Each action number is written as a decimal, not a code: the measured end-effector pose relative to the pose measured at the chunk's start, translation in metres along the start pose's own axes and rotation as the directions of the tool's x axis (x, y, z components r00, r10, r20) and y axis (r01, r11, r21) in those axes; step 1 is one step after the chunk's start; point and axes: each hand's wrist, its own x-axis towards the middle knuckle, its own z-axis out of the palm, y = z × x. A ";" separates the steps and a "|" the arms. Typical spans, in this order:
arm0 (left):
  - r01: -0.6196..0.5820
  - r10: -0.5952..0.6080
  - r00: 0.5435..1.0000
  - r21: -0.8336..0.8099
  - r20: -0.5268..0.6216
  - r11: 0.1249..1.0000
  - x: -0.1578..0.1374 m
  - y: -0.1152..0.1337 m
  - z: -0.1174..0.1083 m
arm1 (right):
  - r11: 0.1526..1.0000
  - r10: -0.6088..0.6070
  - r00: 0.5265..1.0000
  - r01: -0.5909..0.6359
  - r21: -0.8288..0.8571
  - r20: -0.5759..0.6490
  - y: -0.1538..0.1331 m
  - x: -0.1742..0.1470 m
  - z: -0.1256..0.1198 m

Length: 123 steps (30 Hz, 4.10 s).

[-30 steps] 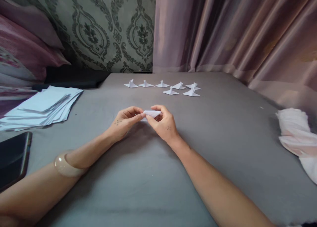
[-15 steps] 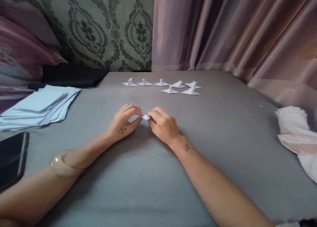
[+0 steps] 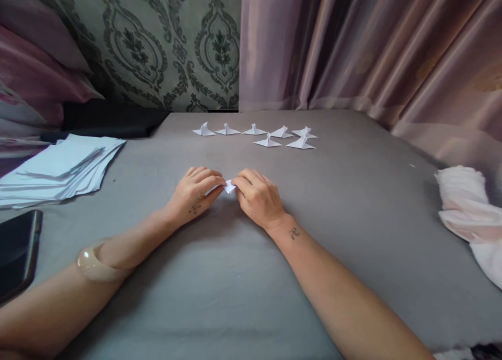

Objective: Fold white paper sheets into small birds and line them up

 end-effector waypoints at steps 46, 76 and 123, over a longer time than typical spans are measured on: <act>0.452 -0.329 0.878 -0.373 0.348 0.810 0.001 -0.008 0.011 | 0.883 0.335 0.885 -0.414 0.219 0.325 0.011 0.002 0.007; 0.570 -0.503 0.818 -0.281 0.280 0.772 -0.011 0.002 0.021 | 0.880 0.344 0.879 -0.425 0.213 0.331 0.006 -0.002 0.006; 0.442 -0.699 0.631 -0.896 0.337 -0.034 0.011 0.026 0.001 | 0.679 0.483 0.873 -0.324 0.659 -0.068 -0.019 0.008 -0.003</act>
